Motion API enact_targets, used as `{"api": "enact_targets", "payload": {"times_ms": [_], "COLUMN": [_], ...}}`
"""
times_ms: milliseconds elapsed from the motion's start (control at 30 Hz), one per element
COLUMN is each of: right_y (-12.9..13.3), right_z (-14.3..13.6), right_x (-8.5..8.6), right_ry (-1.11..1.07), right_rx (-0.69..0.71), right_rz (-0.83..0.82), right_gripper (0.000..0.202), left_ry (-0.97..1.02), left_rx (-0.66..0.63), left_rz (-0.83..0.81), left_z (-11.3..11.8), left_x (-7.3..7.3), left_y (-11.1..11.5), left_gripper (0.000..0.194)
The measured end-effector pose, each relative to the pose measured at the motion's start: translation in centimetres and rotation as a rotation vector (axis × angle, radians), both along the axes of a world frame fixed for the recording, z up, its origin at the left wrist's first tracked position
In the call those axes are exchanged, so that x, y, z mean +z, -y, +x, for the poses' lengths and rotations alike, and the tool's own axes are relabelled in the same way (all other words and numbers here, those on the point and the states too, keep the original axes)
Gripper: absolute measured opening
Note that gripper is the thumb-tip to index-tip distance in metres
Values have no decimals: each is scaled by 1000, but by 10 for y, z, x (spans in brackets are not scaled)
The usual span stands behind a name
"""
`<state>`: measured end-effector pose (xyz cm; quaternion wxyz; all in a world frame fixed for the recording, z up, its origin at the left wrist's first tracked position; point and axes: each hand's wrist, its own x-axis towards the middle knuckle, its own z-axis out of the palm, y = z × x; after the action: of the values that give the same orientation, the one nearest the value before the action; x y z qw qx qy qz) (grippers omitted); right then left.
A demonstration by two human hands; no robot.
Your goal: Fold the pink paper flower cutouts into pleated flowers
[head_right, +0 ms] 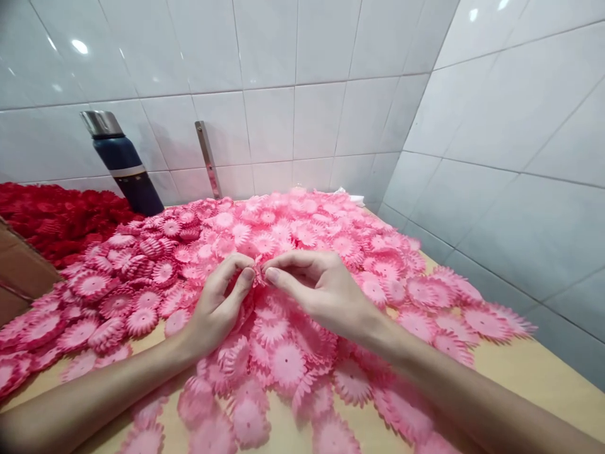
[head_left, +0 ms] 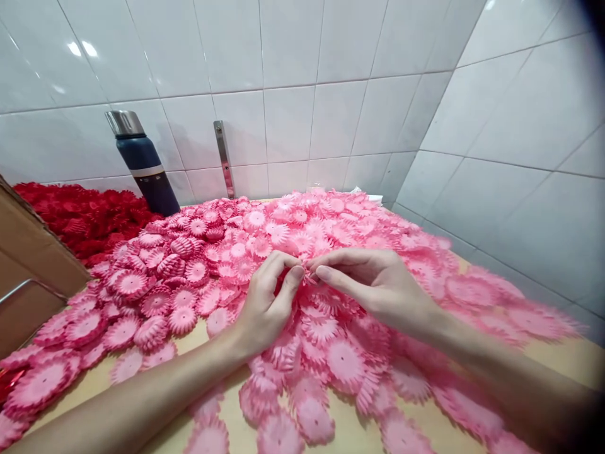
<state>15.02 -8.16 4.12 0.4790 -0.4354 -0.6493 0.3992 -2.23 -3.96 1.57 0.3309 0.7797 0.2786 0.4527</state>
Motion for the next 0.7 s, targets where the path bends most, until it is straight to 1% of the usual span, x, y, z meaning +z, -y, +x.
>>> {"api": "enact_targets", "payload": {"times_ms": [233, 400, 567, 700], "right_y": [0, -1, -2, -1], "right_z": [-2, -3, -3, -3], "right_x": [-2, -3, -3, -3], "right_ry": [29, 15, 44, 43], "right_rx": [0, -3, 13, 22], "right_rz": [-1, 63, 74, 70], "right_gripper": [12, 13, 14, 13], "left_ry": [-26, -29, -19, 9], "left_rx": [-36, -34, -22, -40], "left_rz": [5, 40, 7, -17], "left_z": [-1, -1, -2, -4], "left_x": [1, 0, -1, -2], "left_y": [3, 1, 0, -1], "left_gripper": [20, 14, 16, 15]}}
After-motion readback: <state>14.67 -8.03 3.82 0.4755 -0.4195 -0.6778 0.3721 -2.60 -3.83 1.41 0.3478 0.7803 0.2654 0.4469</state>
